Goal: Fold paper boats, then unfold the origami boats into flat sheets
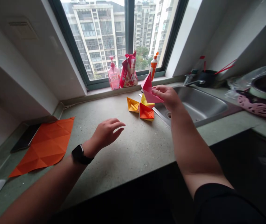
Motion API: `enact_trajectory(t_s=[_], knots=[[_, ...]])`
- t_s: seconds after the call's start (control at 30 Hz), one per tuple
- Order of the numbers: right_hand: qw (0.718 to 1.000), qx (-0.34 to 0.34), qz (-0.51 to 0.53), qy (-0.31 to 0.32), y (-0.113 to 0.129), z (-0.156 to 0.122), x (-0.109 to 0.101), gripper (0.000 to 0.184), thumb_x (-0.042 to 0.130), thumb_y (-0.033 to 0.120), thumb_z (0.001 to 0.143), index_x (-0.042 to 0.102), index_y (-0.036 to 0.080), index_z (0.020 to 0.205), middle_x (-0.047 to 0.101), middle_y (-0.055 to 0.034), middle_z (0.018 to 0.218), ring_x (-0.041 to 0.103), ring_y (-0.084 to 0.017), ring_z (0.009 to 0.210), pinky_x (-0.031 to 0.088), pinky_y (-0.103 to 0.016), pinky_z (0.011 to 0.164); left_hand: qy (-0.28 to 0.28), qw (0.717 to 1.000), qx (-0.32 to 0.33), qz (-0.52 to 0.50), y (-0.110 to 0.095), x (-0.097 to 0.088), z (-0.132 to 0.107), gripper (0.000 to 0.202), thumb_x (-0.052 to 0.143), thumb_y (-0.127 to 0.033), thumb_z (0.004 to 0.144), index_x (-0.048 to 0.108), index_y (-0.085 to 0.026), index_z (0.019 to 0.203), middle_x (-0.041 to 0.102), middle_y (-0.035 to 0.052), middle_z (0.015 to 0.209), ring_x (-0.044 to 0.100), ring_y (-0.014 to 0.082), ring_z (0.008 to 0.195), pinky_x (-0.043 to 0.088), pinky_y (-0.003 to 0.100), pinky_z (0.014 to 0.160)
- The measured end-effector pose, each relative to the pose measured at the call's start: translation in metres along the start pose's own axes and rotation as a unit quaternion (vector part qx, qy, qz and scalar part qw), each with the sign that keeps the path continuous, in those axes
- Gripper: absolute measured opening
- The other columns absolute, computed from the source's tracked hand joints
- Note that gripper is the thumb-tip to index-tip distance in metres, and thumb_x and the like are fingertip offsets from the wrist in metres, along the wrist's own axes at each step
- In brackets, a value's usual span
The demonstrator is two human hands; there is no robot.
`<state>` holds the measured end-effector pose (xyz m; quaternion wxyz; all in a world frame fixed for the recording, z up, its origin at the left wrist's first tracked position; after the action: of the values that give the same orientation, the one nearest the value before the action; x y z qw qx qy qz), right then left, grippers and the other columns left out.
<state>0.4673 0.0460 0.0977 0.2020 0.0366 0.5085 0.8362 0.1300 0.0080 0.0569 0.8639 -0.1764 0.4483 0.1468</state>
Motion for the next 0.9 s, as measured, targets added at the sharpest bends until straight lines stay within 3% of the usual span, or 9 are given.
enact_trajectory(t_s=[0.17,0.27,0.37,0.53,0.73,0.9], knots=[[0.996,0.080,-0.004,-0.030,-0.044,-0.003,-0.027,0.056,0.089,0.071,0.067,0.076,0.020,0.086,0.077,-0.0053,0.084,0.069,-0.020,0.075,0.055,-0.033,0.070,0.044,0.998,-0.052,-0.007,-0.009,0.067,0.064,0.019,0.076,-0.022,0.101,0.079,-0.025,0.119,0.077,0.0060,0.124,0.076,0.0217,0.102,0.062,0.034,0.086],[0.994,0.099,-0.034,-0.033,-0.052,-0.004,-0.031,0.053,0.090,0.068,0.065,0.075,0.020,0.083,0.078,-0.0057,0.084,0.069,-0.021,0.076,0.056,-0.033,0.070,0.070,0.994,-0.085,0.010,-0.010,0.102,0.089,0.020,0.078,-0.021,0.099,0.079,-0.026,0.118,0.077,0.0067,0.125,0.076,0.0243,0.105,0.063,0.036,0.087],[0.994,0.088,-0.072,-0.007,-0.048,-0.006,-0.030,0.045,0.087,0.061,0.070,0.077,0.020,0.085,0.079,-0.0059,0.088,0.070,-0.022,0.079,0.056,-0.033,0.072,0.071,0.992,-0.101,0.013,-0.010,0.124,0.100,0.023,0.077,-0.022,0.099,0.078,-0.026,0.122,0.076,0.0076,0.125,0.077,0.0258,0.104,0.063,0.036,0.085],[0.983,0.075,-0.164,0.045,-0.042,-0.011,-0.026,0.033,0.078,0.051,0.079,0.079,0.019,0.088,0.080,-0.0061,0.088,0.072,-0.022,0.080,0.054,-0.031,0.071,0.016,0.996,-0.082,-0.021,-0.013,0.138,0.099,0.042,0.081,-0.023,0.099,0.071,-0.028,0.139,0.075,0.0068,0.135,0.077,0.0251,0.107,0.061,0.034,0.083],[0.971,0.115,-0.197,0.065,-0.047,-0.012,-0.022,0.030,0.076,0.045,0.082,0.080,0.017,0.092,0.082,-0.0080,0.092,0.073,-0.022,0.084,0.054,-0.029,0.072,-0.016,0.997,-0.032,-0.065,-0.018,0.145,0.102,0.014,0.076,-0.022,0.102,0.079,-0.026,0.115,0.077,0.0045,0.123,0.076,0.0202,0.099,0.057,0.028,0.077],[0.964,0.108,-0.227,0.086,-0.047,-0.015,-0.016,0.025,0.075,0.041,0.084,0.081,0.018,0.090,0.081,-0.0061,0.089,0.071,-0.021,0.081,0.053,-0.028,0.070,-0.023,0.997,-0.028,-0.067,-0.017,0.147,0.104,0.014,0.070,-0.018,0.104,0.079,-0.025,0.112,0.079,0.0046,0.113,0.075,0.0191,0.093,0.054,0.028,0.073]])
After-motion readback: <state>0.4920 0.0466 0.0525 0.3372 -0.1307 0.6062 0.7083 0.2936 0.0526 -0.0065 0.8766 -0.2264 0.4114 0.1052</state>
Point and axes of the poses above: each hand's wrist, its own z-axis towards the middle knuckle, its own x-axis out of the palm, y = z × x, the point moved 4 cm from there along z, towards the middle knuckle
